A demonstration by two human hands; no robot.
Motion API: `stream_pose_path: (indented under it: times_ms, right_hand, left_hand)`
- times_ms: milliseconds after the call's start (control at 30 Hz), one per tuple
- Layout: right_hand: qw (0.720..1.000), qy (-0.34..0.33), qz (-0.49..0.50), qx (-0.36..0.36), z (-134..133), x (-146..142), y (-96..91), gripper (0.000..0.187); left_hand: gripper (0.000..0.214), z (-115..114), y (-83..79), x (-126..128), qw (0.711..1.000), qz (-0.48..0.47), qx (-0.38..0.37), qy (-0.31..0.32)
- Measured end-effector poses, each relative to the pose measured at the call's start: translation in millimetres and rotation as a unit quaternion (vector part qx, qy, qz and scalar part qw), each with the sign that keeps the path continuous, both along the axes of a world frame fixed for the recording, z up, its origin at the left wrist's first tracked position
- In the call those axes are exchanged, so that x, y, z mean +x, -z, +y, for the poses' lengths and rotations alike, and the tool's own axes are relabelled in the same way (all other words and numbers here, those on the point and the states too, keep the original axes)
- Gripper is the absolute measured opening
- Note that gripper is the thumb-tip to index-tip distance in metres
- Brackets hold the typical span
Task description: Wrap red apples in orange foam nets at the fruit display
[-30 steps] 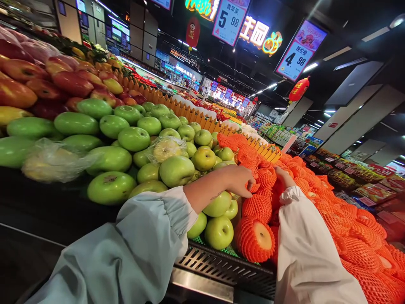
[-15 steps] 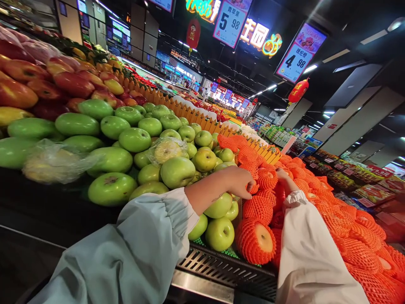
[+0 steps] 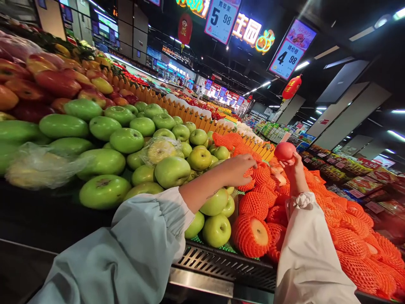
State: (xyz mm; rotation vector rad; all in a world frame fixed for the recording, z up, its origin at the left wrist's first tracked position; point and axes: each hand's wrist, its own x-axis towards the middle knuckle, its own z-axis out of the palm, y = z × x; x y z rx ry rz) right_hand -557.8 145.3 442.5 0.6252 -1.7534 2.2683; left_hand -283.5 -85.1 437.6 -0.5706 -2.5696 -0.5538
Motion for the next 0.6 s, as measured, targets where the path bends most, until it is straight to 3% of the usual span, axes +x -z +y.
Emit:
stream_pose_path:
  times_ms: [100,233,333,400,500,600]
  right_hand:
    - [0.988,-0.115,0.1,0.018,-21.3,31.9,-19.3,0.06]
    - [0.941,-0.238,0.198,0.14,-54.6,87.1,-36.2,0.071]
    - [0.9,-0.328,0.206,0.2,-70.8,114.6,-38.1,0.071]
    - [0.885,-0.359,0.2,0.219,-74.4,118.3,-36.8,0.067]
    - [0.886,-0.329,0.186,0.269,-67.8,100.9,-33.6,0.061]
    - [0.872,-0.198,0.166,0.416,-49.6,66.4,-26.3,0.063]
  left_hand:
    - [0.068,-0.3,2.0,-3.4,0.994,0.063,0.085,-0.03]
    - [0.101,-0.3,3.0,-5.2,0.982,0.094,0.157,-0.05]
    - [0.102,-0.1,3.0,-4.9,0.976,0.098,0.186,-0.056]
    - [0.097,0.3,2.1,-3.7,0.973,0.101,0.193,-0.077]
    - [0.09,1.4,-0.4,-0.7,0.967,0.106,0.193,-0.131]
    - [0.089,2.0,-3.0,2.1,0.955,0.12,0.21,-0.174]
